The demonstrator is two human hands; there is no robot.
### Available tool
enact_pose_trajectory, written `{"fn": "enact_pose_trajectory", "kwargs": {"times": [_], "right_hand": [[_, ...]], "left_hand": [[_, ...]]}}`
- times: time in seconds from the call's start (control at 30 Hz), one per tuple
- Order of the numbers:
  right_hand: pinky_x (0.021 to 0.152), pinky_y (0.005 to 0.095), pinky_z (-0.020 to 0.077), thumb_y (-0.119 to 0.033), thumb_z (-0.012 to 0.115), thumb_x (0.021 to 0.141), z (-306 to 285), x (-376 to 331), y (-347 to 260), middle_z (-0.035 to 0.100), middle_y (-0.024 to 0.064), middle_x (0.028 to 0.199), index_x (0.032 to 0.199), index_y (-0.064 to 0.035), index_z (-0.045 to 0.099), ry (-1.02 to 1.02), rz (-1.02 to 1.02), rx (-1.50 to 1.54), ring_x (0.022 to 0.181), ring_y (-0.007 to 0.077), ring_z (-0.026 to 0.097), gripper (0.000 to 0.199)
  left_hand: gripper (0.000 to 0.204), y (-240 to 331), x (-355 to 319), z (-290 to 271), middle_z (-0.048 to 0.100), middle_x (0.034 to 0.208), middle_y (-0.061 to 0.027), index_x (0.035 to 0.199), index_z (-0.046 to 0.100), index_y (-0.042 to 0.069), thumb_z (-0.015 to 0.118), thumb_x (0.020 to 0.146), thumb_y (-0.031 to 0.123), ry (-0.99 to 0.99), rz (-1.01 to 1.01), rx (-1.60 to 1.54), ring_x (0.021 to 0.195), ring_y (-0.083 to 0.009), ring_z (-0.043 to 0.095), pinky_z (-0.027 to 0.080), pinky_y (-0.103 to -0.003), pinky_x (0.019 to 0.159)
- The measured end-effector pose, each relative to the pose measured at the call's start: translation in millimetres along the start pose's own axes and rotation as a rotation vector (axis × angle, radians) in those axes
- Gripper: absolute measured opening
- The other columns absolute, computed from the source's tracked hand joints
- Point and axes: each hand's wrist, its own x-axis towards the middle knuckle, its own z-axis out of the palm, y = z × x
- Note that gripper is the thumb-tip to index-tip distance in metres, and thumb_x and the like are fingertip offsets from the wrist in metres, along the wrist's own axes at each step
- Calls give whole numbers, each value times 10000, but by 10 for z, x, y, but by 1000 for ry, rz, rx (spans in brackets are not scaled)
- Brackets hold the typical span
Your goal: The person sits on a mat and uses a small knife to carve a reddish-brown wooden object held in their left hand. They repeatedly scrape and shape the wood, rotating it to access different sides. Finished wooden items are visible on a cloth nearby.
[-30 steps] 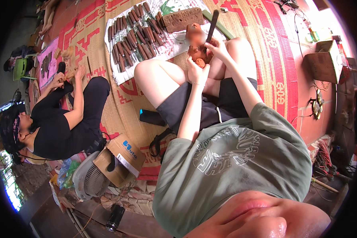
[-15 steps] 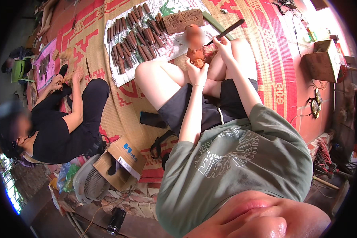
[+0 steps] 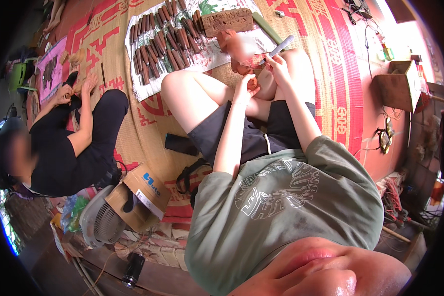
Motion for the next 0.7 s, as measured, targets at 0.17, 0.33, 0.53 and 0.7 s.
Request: {"fn": "enact_pose_trajectory", "kwargs": {"times": [0.17, 0.33, 0.53, 0.7], "right_hand": [[506, 179, 332, -142, 595, 854, 19, 0, 5, 510, -37, 644, 860, -74, 562, 8, -55, -27, 535, 46, 430, 75], [489, 184, 350, -124, 600, 841, 71, -12, 7, 522, -27, 661, 938, -66, 535, 36, -78, -115, 550, 50, 467, 130], [489, 183, 366, -110, 613, 824, 123, 16, 44, 548, -14, 678, 956, -56, 528, 28, -7, -29, 570, 50, 494, 166], [504, 182, 393, -97, 611, 828, 185, -11, -85, 552, -20, 690, 917, -39, 564, -17, -28, -159, 570, 47, 478, 116]], "left_hand": [[289, -4, 6, 12, 605, 872, -13, 929, 579, 113, 681, 716, 278, -75, -31, 82, 794, -147, 580, 485, -292, 742], [291, -1, 30, -4, 605, 855, -4, 941, 574, 102, 673, 737, 286, -135, -73, 51, 785, -146, 586, 490, -288, 751], [190, -22, 147, 14, 575, 686, -26, 811, 565, 100, 653, 756, 259, -150, -177, -23, 630, -155, 584, 506, -275, 614], [169, -118, 354, -121, 562, 629, -38, 749, 554, 96, 639, 757, 243, -136, -193, -29, 532, -152, 550, 455, -260, 471]]}}
